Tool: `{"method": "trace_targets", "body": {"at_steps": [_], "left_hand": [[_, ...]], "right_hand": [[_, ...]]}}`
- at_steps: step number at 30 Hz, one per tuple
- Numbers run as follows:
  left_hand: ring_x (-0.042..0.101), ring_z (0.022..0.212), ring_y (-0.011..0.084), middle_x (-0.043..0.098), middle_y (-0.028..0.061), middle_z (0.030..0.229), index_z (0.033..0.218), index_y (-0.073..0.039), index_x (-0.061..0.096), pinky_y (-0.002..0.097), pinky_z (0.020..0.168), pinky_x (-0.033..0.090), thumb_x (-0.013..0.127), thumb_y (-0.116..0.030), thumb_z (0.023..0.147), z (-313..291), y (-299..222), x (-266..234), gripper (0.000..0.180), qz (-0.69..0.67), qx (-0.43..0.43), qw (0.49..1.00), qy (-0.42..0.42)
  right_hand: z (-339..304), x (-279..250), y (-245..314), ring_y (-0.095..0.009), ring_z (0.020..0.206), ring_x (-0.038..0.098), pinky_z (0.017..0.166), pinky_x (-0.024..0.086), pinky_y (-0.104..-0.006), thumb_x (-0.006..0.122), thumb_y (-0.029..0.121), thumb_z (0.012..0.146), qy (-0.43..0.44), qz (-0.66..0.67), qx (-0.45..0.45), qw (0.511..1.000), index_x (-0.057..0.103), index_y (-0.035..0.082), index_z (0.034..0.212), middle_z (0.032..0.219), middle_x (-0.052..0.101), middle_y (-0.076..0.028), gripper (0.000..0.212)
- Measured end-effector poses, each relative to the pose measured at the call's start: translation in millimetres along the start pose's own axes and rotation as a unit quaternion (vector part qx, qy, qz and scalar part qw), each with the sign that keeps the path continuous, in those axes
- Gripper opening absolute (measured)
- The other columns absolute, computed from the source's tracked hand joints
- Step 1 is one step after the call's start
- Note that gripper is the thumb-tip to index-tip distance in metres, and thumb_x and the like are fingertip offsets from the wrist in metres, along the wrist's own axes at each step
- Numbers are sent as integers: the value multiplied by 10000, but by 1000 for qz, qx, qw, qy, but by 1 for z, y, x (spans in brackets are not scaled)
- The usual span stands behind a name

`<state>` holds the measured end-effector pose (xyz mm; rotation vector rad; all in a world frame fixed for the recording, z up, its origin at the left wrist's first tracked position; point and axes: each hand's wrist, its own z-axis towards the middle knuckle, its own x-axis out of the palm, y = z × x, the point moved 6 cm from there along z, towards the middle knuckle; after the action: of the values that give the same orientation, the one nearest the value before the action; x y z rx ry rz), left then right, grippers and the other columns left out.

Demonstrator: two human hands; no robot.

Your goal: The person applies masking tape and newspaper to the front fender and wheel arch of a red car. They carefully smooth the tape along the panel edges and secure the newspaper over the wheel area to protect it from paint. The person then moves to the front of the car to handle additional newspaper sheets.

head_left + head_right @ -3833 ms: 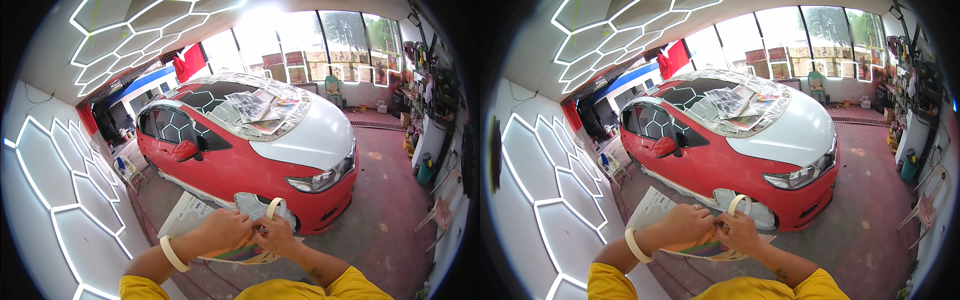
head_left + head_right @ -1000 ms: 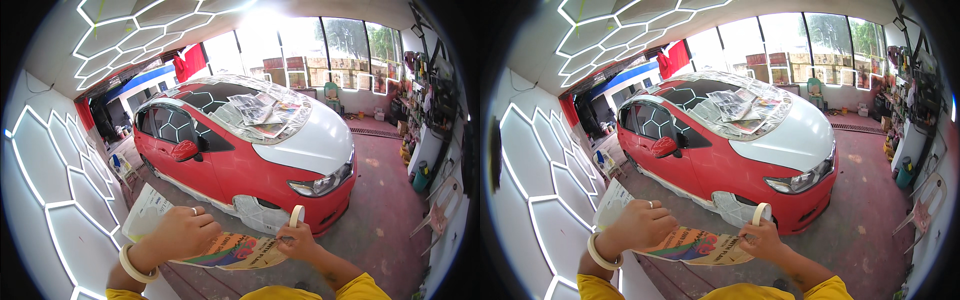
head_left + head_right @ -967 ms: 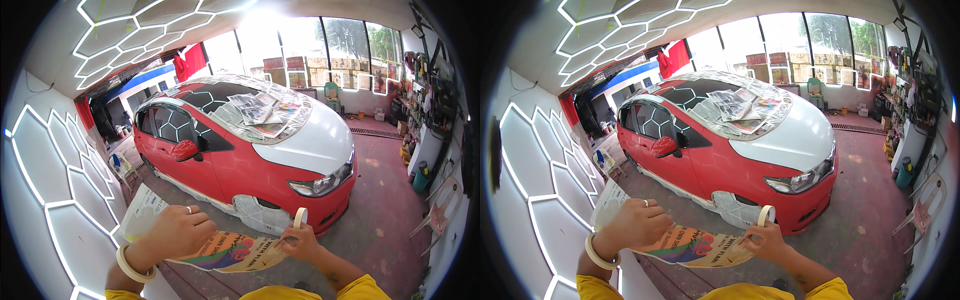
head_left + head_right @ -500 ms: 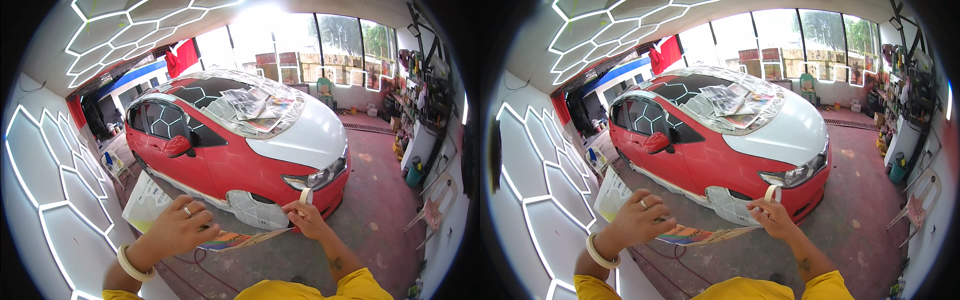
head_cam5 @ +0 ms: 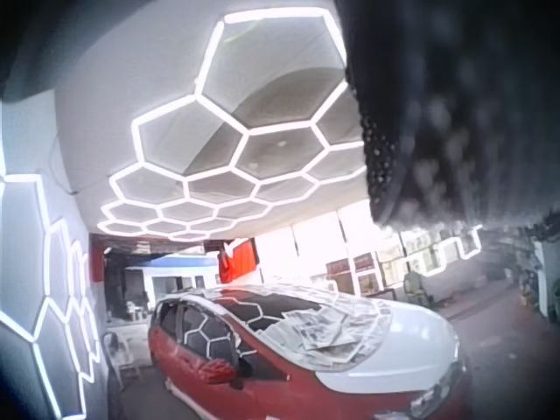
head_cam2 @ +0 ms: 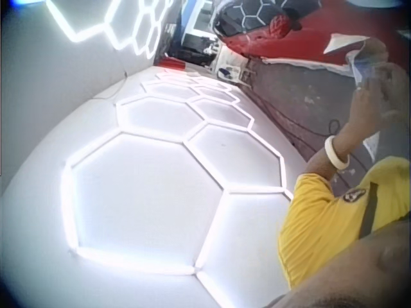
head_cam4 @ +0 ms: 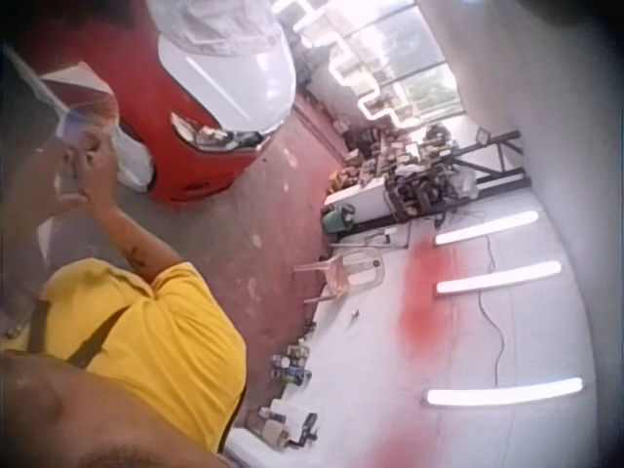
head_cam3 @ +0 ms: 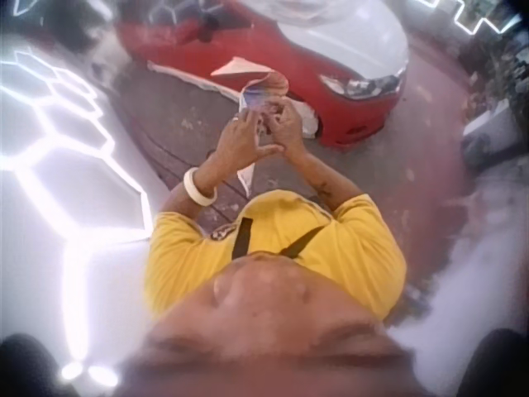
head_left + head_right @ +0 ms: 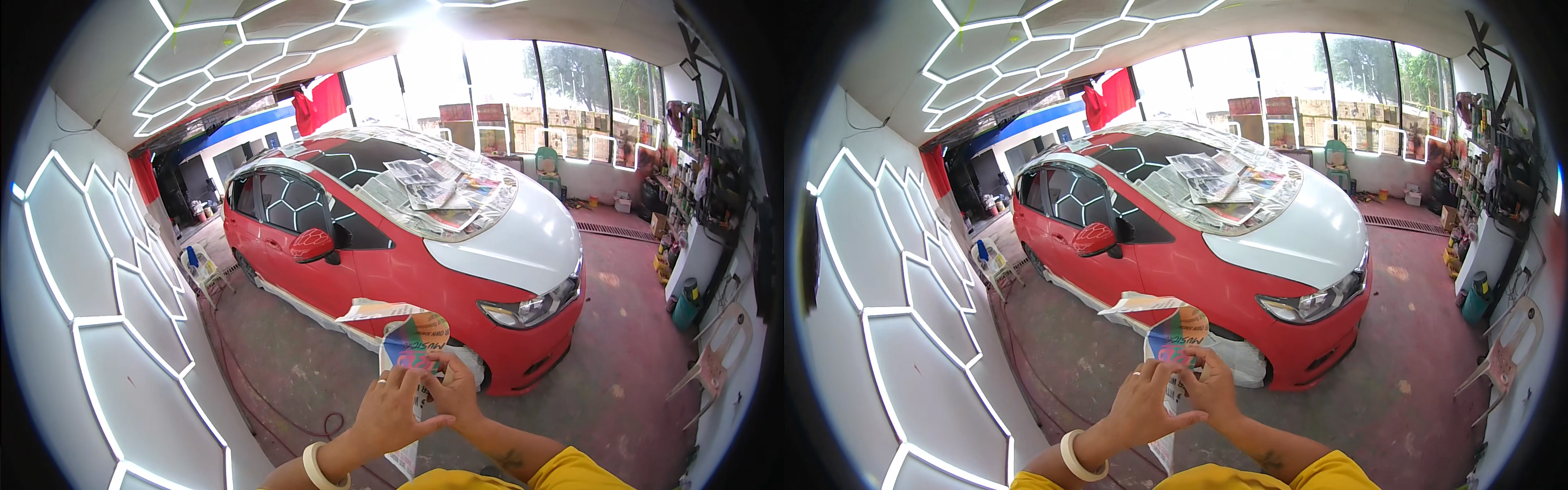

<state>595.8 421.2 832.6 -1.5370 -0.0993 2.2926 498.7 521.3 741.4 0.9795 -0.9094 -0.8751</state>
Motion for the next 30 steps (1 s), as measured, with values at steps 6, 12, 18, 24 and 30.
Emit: {"method": "trace_targets", "body": {"at_steps": [6,12,18,24,30], "left_hand": [[711,1027,357,700,142,1117,1346,-76,519,488,874,554,811,-278,887,-6,35,22,580,24,-6,994,106],[751,929,256,749,39,990,1167,-149,664,390,839,516,741,-159,875,-8,54,4,302,264,86,942,190],[752,886,219,745,8,935,1058,-159,694,362,827,504,735,-175,876,-1,39,0,187,266,202,913,232],[746,868,211,739,4,909,1016,-149,688,353,820,503,701,-182,906,7,18,-3,116,271,237,899,249],[736,895,213,733,6,912,1027,-146,674,355,828,504,717,-171,876,12,6,-10,158,264,255,902,229]], "right_hand": [[-7,-2,-49,-108,821,661,581,571,-262,767,103,975,-38,118,89,988,602,-4,1282,1050,585,-62,365],[-33,-31,-51,-170,801,699,632,559,-329,791,150,927,-46,-156,48,985,685,70,1204,950,645,-47,307],[-44,3,9,-254,738,687,663,553,-380,815,209,854,45,-338,-296,892,754,140,1067,882,713,-58,233],[-41,4,5,-228,697,689,626,562,-395,810,222,839,53,-309,-229,921,764,148,926,800,728,-11,123],[-33,3,15,-228,706,696,636,565,-379,785,199,796,73,-294,-167,938,747,123,895,805,734,-29,130]]}}
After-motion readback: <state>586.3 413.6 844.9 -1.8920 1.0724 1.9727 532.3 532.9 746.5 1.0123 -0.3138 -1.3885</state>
